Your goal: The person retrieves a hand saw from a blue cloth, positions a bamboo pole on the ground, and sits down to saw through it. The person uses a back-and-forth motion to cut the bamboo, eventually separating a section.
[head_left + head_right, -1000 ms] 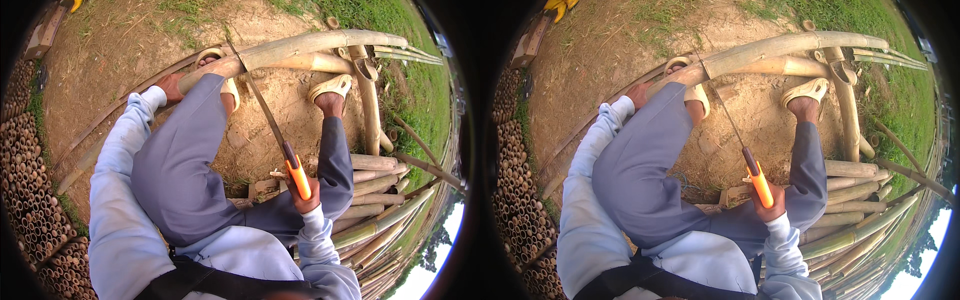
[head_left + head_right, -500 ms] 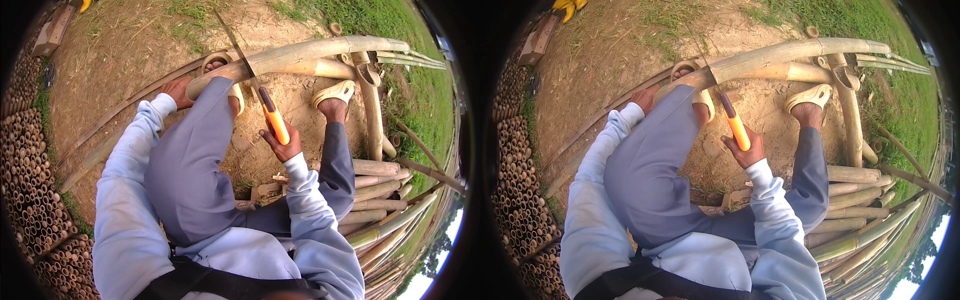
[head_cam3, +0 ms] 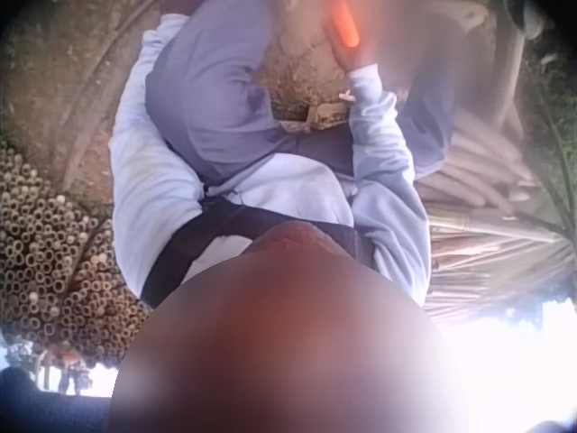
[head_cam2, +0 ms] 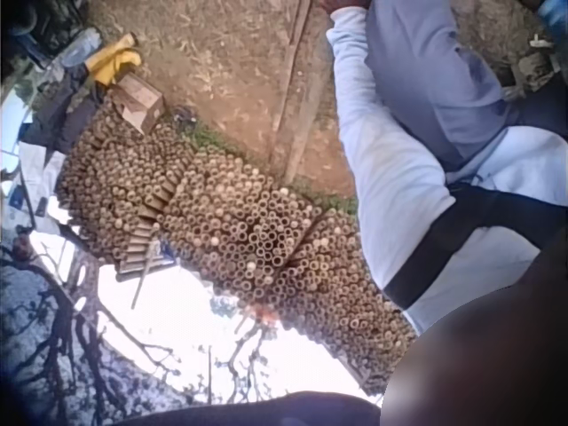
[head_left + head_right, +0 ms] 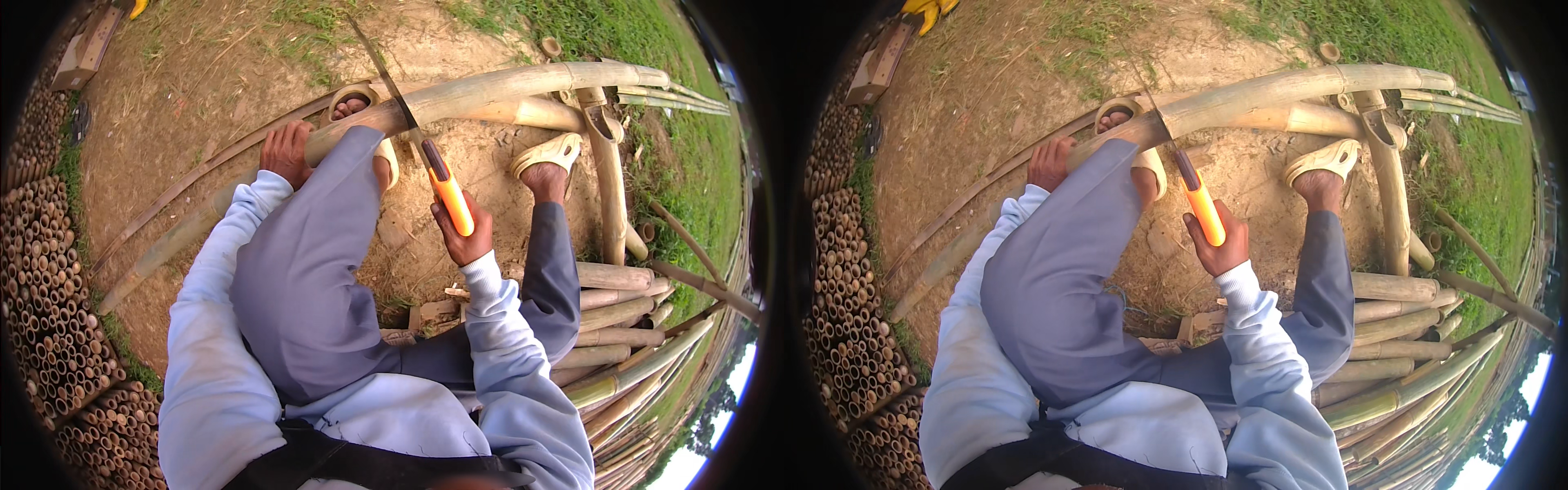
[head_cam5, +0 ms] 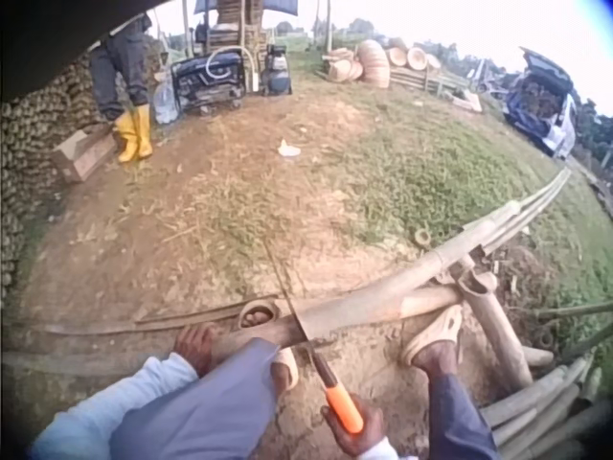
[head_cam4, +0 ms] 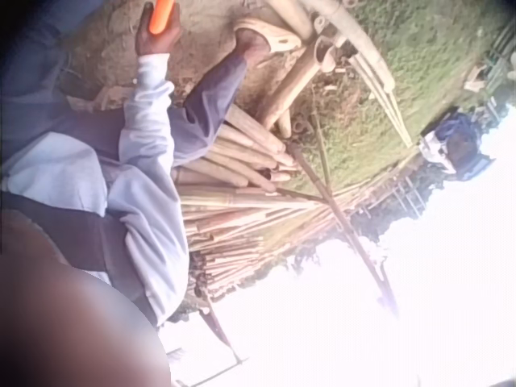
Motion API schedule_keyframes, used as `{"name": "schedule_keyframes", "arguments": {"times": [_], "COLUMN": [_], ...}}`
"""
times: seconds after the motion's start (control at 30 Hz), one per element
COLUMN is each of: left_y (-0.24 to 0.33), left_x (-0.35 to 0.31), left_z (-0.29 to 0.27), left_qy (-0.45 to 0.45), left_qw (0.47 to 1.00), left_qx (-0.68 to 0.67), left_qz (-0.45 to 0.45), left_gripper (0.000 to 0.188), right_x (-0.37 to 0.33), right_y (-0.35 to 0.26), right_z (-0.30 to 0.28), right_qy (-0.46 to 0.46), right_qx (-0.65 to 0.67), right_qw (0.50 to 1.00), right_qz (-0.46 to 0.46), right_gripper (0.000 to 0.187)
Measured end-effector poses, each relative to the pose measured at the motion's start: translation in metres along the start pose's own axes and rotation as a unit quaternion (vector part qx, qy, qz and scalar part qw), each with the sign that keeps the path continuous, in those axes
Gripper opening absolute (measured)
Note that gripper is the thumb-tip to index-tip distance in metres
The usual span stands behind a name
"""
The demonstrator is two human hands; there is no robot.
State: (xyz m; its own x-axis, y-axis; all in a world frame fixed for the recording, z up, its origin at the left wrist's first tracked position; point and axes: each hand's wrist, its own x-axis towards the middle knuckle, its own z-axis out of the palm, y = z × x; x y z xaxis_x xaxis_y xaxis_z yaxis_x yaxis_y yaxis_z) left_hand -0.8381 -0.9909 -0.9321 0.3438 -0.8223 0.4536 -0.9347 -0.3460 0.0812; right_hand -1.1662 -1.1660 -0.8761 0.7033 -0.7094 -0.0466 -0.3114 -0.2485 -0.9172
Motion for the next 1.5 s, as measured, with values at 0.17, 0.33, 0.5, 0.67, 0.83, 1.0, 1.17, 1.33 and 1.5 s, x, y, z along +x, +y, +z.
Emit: {"name": "schedule_keyframes", "arguments": {"times": [0.17,0.33,0.5,0.67,0.83,1.0,1.17,1.33,1.5], "left_y": [0.003,-0.005,-0.009,-0.013,-0.016,-0.019,-0.015,-0.002,-0.006], "left_x": [-0.013,-0.022,-0.016,-0.005,0.003,0.009,0.007,-0.003,0.006], "left_z": [0.003,0.025,0.027,0.010,0.006,0.006,-0.001,0.000,-0.001], "left_qy": [0.007,0.015,-0.074,-0.149,-0.206,-0.206,-0.224,-0.209,-0.225], "left_qw": [0.999,0.990,0.989,0.986,0.974,0.973,0.970,0.973,0.967], "left_qx": [0.042,0.136,0.124,0.007,-0.031,-0.035,-0.035,-0.058,-0.062], "left_qz": [0.021,0.033,-0.041,-0.073,-0.092,-0.100,-0.089,-0.077,-0.100], "left_gripper": [0.044,0.051,0.045,0.056,0.059,0.044,0.039,0.060,0.058], "right_x": [0.009,0.008,-0.004,-0.086,-0.086,0.002,-0.069,-0.106,-0.008], "right_y": [-0.006,-0.004,-0.007,-0.047,-0.042,0.010,-0.011,-0.039,-0.006], "right_z": [-0.001,0.005,0.001,-0.052,-0.056,0.007,-0.034,-0.056,-0.001], "right_qy": [-0.022,-0.014,-0.044,0.000,0.014,-0.012,-0.020,-0.017,-0.001], "right_qx": [0.070,0.057,0.049,0.047,0.029,0.036,0.004,0.006,0.043], "right_qw": [0.997,0.998,0.998,0.997,0.999,0.999,0.999,0.998,0.999], "right_qz": [0.023,0.017,0.013,0.067,0.016,-0.032,0.025,0.062,0.010], "right_gripper": [0.025,0.029,0.031,0.027,0.028,0.020,0.024,0.033,0.021]}}
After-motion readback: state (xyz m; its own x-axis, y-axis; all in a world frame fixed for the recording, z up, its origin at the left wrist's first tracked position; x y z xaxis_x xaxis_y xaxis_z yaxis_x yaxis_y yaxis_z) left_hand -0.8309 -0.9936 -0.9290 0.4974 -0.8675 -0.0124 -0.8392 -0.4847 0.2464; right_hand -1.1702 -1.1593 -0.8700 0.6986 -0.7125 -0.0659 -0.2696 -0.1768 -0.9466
